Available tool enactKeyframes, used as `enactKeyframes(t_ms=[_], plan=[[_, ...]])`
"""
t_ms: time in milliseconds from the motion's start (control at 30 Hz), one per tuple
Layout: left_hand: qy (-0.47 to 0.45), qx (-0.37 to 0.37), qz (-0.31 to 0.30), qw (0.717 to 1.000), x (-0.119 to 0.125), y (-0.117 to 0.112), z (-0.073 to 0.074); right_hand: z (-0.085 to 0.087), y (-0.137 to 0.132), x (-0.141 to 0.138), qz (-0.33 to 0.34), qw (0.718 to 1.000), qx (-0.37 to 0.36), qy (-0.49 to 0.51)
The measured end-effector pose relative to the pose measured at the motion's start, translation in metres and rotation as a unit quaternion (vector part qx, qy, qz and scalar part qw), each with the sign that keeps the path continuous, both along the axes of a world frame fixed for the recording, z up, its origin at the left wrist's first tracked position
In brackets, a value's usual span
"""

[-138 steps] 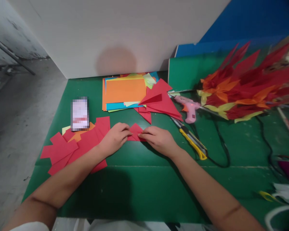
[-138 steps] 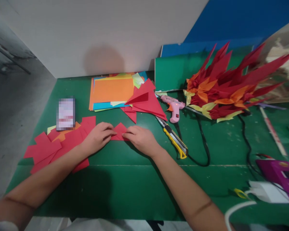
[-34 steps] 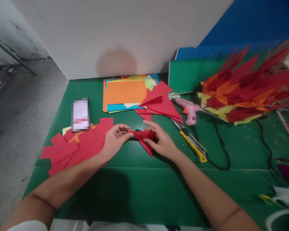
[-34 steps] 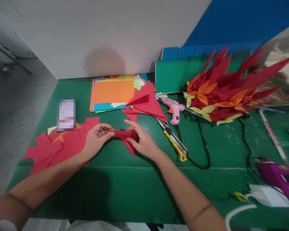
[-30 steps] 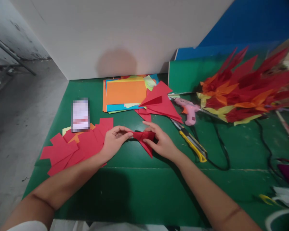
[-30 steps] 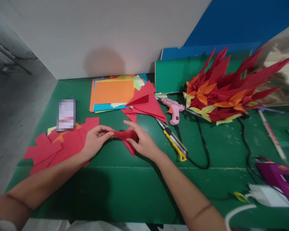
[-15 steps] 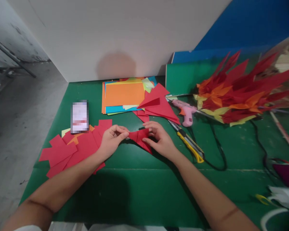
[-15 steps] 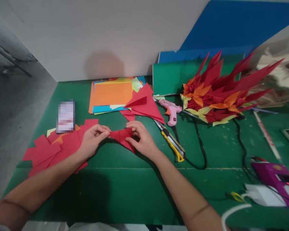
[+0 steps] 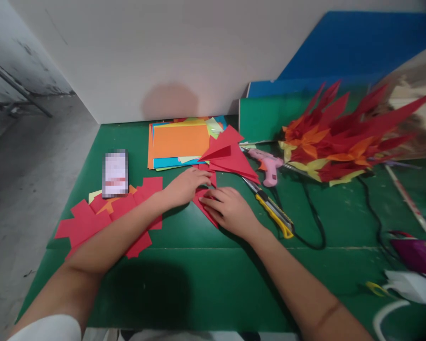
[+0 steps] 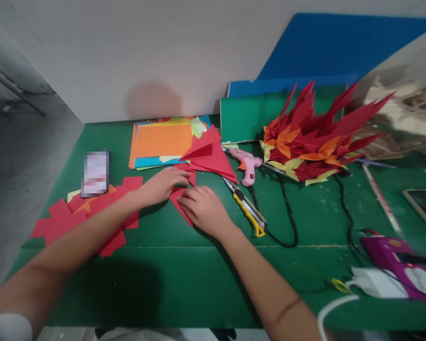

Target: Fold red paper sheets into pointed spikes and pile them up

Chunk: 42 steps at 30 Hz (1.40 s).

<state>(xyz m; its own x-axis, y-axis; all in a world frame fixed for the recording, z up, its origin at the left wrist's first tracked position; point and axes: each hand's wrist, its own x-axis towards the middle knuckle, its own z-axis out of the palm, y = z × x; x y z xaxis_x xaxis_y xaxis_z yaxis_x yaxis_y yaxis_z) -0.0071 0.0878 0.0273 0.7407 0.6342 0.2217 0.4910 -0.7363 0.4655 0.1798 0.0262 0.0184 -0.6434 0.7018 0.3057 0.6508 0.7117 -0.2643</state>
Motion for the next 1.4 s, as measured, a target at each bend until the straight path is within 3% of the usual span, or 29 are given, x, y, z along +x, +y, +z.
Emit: enactKeyframes(t_ms=[100,267,400,667,833,1133,1400], plan=[[0.04,0.03,-0.05,0.997,0.009,0.018,-0.01,-0.001,0.0,-0.001,0.005,1.0,0.0,0.0],[0.09,0.134,-0.153,0.975,0.018,0.033,-0.005,0.0,-0.003,-0.007,-0.039,0.998,0.023,-0.031],[0.105,0.174,-0.131,0.97,0.02,0.041,-0.001,0.002,-0.004,-0.006,-0.086,0.993,0.032,-0.069],[0.001,0.158,-0.074,0.985,0.018,0.045,0.003,-0.006,0.007,0.003,-0.135,0.987,0.027,-0.076],[-0.007,0.127,-0.081,0.988,0.019,0.039,-0.005,-0.013,0.012,0.005,-0.179,0.979,0.042,-0.087],[-0.024,0.068,-0.054,0.996,0.015,0.031,-0.013,-0.016,0.02,0.01,-0.231,0.97,0.077,0.007],[-0.068,0.04,-0.025,0.997,0.011,0.022,-0.019,-0.015,0.019,0.01,-0.214,0.975,0.059,-0.023]])
